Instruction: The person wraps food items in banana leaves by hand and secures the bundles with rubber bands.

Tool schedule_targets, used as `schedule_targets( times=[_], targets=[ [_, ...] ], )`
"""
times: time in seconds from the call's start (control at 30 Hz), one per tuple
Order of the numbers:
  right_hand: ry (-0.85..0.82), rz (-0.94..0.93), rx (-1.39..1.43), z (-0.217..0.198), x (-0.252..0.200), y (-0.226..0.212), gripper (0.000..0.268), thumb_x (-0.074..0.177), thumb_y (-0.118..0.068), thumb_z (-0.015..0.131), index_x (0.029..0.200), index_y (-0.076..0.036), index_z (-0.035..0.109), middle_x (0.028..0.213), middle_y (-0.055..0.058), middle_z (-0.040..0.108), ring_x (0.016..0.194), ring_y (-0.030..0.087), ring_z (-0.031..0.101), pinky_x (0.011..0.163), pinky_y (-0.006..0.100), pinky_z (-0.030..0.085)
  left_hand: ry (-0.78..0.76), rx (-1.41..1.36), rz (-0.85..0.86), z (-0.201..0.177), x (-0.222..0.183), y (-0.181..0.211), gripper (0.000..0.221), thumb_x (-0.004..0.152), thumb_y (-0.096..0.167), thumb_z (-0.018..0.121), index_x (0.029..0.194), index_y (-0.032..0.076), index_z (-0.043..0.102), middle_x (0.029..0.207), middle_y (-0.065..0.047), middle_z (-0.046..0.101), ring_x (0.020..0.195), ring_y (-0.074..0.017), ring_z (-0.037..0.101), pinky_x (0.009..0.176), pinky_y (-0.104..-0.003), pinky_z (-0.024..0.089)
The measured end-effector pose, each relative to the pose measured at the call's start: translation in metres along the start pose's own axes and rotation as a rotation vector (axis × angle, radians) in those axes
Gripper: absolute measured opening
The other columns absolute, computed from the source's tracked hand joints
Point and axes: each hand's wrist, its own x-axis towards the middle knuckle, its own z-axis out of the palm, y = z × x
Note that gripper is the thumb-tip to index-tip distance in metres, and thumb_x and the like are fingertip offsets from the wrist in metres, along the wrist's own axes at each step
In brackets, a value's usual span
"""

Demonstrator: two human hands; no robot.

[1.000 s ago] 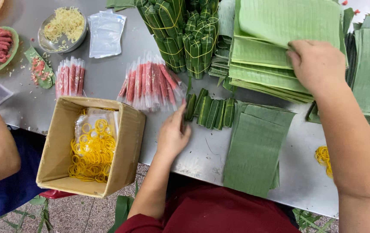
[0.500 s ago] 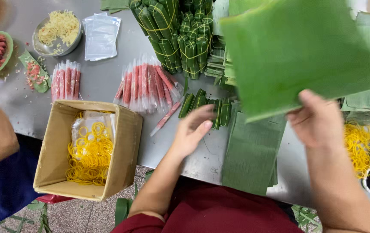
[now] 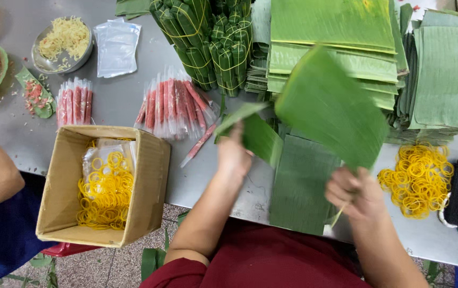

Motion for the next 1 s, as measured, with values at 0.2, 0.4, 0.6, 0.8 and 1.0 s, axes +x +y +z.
schedule_targets(
  times=[0.2, 0.4, 0.6, 0.8, 1.0],
  targets=[
    [0.556, 0.253, -0.831, 0.003, 0.010, 0.034, 0.029, 0.097, -0.035, 0.068, 0.092, -0.006, 0.072, 0.082, 0.002, 0.063, 0.060, 0.014, 0.046, 0.052, 0.029, 0.041, -0.279, -0.147, -0.080, 0.007, -0.021, -0.020, 0.050, 0.109, 0.033, 0.043, 0.147, 0.001, 0.045, 0.140, -0.014, 0.063, 0.131, -0.0296, 0.058, 0.112, -0.045, 0.045],
    [0.793, 0.111, -1.299, 0.039, 0.041, 0.067, 0.034, 0.097, -0.036, 0.066, 0.117, -0.009, 0.068, 0.101, 0.008, 0.072, 0.078, 0.020, 0.064, 0.067, 0.038, 0.054, -0.273, 0.302, 0.103, -0.003, -0.037, -0.066, 0.050, 0.106, 0.026, 0.060, 0.144, -0.004, 0.051, 0.141, -0.014, 0.060, 0.128, -0.0241, 0.056, 0.112, -0.042, 0.043],
    [0.456, 0.001, -0.131, 0.051, 0.035, 0.037, 0.038, 0.110, -0.040, 0.047, 0.092, -0.010, 0.060, 0.086, 0.002, 0.059, 0.068, 0.016, 0.053, 0.061, 0.033, 0.045, -0.110, 0.111, 0.011, -0.001, -0.027, -0.047, 0.049, 0.103, 0.028, 0.058, 0.141, -0.001, 0.050, 0.139, -0.013, 0.060, 0.126, -0.0254, 0.057, 0.110, -0.044, 0.045],
    [0.207, -0.058, -0.424, 0.040, 0.020, 0.033, 0.047, 0.106, -0.046, 0.049, 0.074, -0.013, 0.048, 0.061, -0.002, 0.042, 0.051, 0.013, 0.037, 0.047, 0.030, 0.033, -0.110, -0.259, 0.129, 0.000, -0.013, -0.001, 0.048, 0.107, 0.030, 0.052, 0.143, -0.001, 0.049, 0.139, -0.014, 0.059, 0.129, -0.0312, 0.056, 0.111, -0.049, 0.045],
    [0.633, 0.280, -1.160, 0.040, 0.042, 0.071, 0.045, 0.100, -0.042, 0.058, 0.088, 0.000, 0.067, 0.069, 0.006, 0.066, 0.054, 0.013, 0.058, 0.047, 0.028, 0.044, -0.372, -0.091, 0.177, 0.031, -0.059, -0.049, 0.049, 0.107, 0.027, 0.053, 0.149, 0.003, 0.044, 0.147, -0.011, 0.055, 0.132, -0.0241, 0.055, 0.114, -0.042, 0.044]
  ],
)
